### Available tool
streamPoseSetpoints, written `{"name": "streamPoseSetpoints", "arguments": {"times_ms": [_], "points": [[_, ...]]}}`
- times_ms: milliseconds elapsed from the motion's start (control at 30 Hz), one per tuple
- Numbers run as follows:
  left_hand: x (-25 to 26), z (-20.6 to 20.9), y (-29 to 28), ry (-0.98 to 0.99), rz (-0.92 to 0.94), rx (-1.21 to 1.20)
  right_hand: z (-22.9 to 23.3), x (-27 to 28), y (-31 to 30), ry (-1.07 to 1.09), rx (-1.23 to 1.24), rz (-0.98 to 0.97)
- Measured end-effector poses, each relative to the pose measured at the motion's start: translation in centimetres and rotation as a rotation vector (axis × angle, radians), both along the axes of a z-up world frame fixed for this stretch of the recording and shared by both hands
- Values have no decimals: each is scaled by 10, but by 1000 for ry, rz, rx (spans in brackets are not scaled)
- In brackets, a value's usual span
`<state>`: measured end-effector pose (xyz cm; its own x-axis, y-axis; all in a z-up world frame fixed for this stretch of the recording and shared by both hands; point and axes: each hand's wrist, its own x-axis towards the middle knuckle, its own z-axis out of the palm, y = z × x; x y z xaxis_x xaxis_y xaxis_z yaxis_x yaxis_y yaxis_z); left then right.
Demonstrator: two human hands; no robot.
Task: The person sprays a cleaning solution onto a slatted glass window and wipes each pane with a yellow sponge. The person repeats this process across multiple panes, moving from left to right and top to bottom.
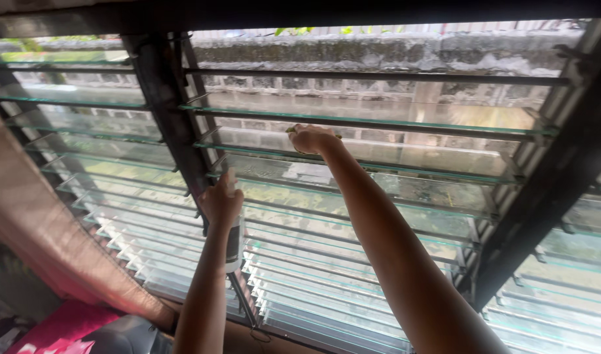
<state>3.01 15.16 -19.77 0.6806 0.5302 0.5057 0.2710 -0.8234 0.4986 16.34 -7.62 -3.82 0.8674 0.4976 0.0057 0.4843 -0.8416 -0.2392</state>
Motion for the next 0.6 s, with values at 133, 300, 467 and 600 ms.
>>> {"name": "streamPoseSetpoints", "arguments": {"times_ms": [133,300,467,600], "points": [[1,3,-4,22,25,5,-6,6,-27,-9,-15,28],[7,-9,1,-78,21,80,-14,17,-76,-16,20,69],[15,-13,-2,-80,84,94,-12,9,-124,25,15,31],[15,-17,-17,-131,49,87,-6,-1,-159,9,-22,-9]]}}
